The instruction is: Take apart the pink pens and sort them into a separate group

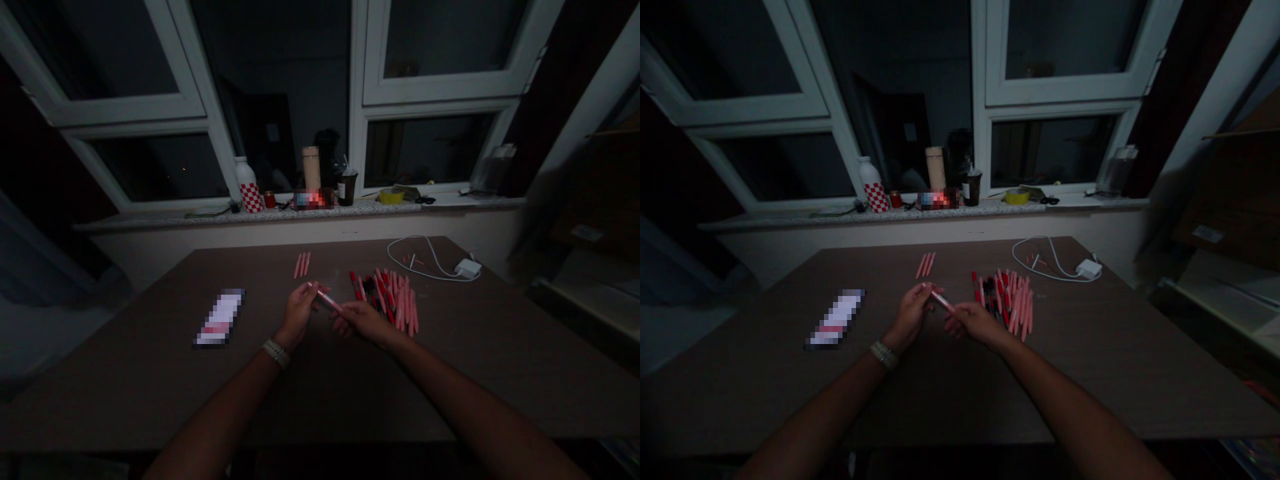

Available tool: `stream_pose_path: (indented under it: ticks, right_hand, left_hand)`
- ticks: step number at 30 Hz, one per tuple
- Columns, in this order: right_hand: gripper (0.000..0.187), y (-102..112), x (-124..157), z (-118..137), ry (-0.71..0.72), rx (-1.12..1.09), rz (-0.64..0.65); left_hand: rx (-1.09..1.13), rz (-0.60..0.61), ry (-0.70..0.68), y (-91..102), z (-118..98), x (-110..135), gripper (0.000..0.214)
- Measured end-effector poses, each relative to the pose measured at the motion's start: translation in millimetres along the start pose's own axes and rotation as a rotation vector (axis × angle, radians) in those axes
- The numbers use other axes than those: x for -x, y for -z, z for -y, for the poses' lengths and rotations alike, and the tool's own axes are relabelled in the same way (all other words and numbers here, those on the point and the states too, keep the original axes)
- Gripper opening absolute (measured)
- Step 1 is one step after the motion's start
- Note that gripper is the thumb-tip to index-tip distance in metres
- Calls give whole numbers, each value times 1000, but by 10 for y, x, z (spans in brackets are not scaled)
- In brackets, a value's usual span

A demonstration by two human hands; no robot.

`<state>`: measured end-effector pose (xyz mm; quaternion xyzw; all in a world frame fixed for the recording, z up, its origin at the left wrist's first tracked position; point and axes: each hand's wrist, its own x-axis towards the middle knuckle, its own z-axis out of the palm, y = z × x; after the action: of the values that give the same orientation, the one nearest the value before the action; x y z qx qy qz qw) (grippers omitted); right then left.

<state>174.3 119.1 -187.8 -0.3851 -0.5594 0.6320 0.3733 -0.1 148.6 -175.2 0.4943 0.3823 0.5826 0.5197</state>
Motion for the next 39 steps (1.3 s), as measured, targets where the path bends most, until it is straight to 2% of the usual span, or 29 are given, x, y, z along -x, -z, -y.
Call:
stream_pose_path:
  ticks: [4,11,16,19,24,28,31,35,39]
  right_hand:
    - [37,49,-56,-68,121,64,-143]
    - [42,3,-51,-75,-59,-21,-27]
    - [29,34,-47,-59,43,31,-77]
    - [31,41,-43,-56,37,16,-93]
    - [35,20,-47,-65,-20,19,-27]
    - [32,35,-59,-79,49,60,-80]
    - [37,37,-55,-78,73,67,-136]
    - [36,22,-29,-50,64,119,-103]
    - [45,42,-28,-39,72,217,-84]
  left_hand:
    - [-37,-22,-3,2,20,-4,38]
    - [-23,-12,-16,22,23,-18,36]
    - [-30,-25,8,8,10,-9,38]
    - [-32,-20,6,8,15,-14,39]
    - [-29,-20,7,20,26,-25,37]
    - [-37,-23,7,8,16,-9,40]
    - [-53,-14,6,-2,8,0,40]
    - [-51,-9,-2,6,14,-10,38]
    - [-43,-1,6,19,23,-19,37]
